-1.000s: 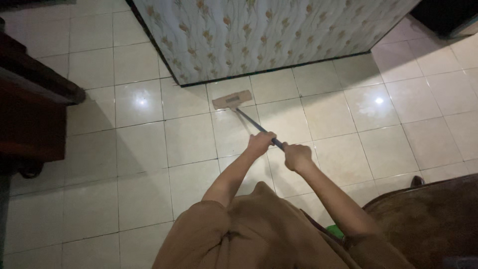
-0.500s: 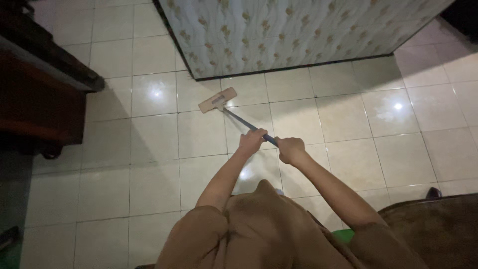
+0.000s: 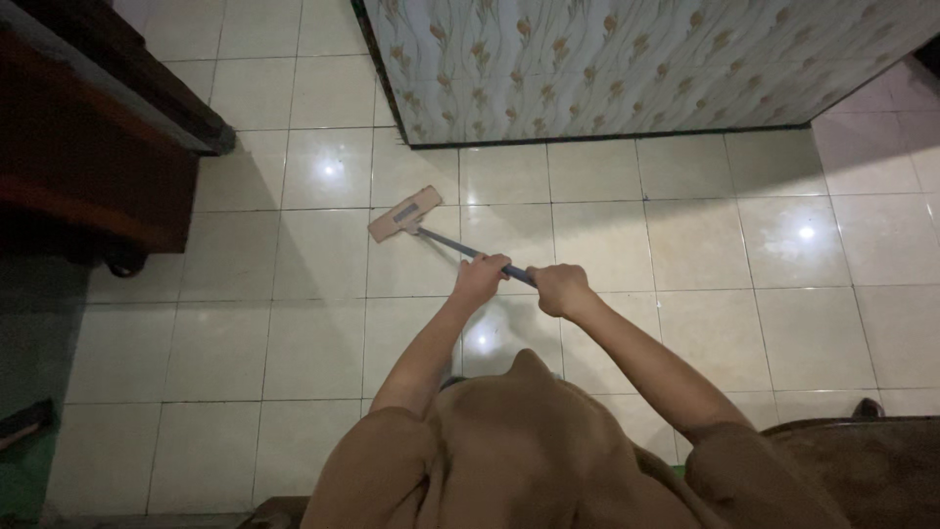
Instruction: The person sweeps the tiled floor using a broom, moving from a bedroom through a hallway and into a kitchen area.
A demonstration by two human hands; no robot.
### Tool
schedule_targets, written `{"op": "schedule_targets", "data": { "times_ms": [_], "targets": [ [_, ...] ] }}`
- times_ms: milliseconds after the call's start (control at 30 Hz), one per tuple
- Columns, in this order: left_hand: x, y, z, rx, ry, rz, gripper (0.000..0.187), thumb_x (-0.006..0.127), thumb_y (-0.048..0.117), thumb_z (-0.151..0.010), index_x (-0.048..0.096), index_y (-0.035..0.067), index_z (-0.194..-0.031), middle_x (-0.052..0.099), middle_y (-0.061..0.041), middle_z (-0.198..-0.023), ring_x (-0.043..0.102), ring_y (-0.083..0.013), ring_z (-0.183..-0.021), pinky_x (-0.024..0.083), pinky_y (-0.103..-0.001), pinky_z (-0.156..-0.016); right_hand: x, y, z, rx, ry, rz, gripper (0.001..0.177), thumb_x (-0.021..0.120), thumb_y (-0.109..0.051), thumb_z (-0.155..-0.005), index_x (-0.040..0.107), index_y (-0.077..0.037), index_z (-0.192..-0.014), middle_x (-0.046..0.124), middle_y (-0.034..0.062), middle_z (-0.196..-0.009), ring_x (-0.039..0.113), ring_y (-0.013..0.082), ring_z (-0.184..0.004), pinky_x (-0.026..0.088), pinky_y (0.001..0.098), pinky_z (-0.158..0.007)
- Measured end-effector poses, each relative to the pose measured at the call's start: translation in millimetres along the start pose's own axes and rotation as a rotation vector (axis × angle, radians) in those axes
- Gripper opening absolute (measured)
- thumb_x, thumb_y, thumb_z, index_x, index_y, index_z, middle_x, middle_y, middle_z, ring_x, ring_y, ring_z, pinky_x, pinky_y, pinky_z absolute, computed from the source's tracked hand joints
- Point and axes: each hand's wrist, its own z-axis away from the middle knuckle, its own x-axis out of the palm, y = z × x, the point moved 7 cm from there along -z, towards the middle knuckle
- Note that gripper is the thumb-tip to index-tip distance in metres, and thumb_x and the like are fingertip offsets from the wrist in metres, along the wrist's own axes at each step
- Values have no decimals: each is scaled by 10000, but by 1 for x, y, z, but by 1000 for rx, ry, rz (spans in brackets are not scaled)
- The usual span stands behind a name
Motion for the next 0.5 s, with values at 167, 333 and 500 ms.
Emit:
{"op": "schedule_targets", "data": {
  "times_ms": [167,333,500],
  "targets": [
    [17,12,-7,90,-81,-2,42,621,191,-954,660,196,-970,713,57,-1075,633,-249,-1075,485,-548,-829,18,24,6,88,-16,-55,461,593,-91,-848,606,-259,-1277,751,69,-1050,732,288,-992,569,451,-791],
    [20,61,-35,234,-105,-44,38,658,229,-923,672,211,-953,723,36,-1021,645,-247,-1036,483,-557,-793,6,71,31,212,-10,-28,466,587,-85,-872,635,-292,-1287,757,50,-1073,737,267,-1007,577,438,-805],
    [20,130,-63,351,-214,-60,118,642,160,-902,682,219,-997,736,66,-1007,640,-231,-1065,479,-560,-798,-18,108,79,365,25,-41,402,592,-96,-887,677,-282,-1234,763,51,-1047,741,267,-989,583,438,-788]
  ]
}}
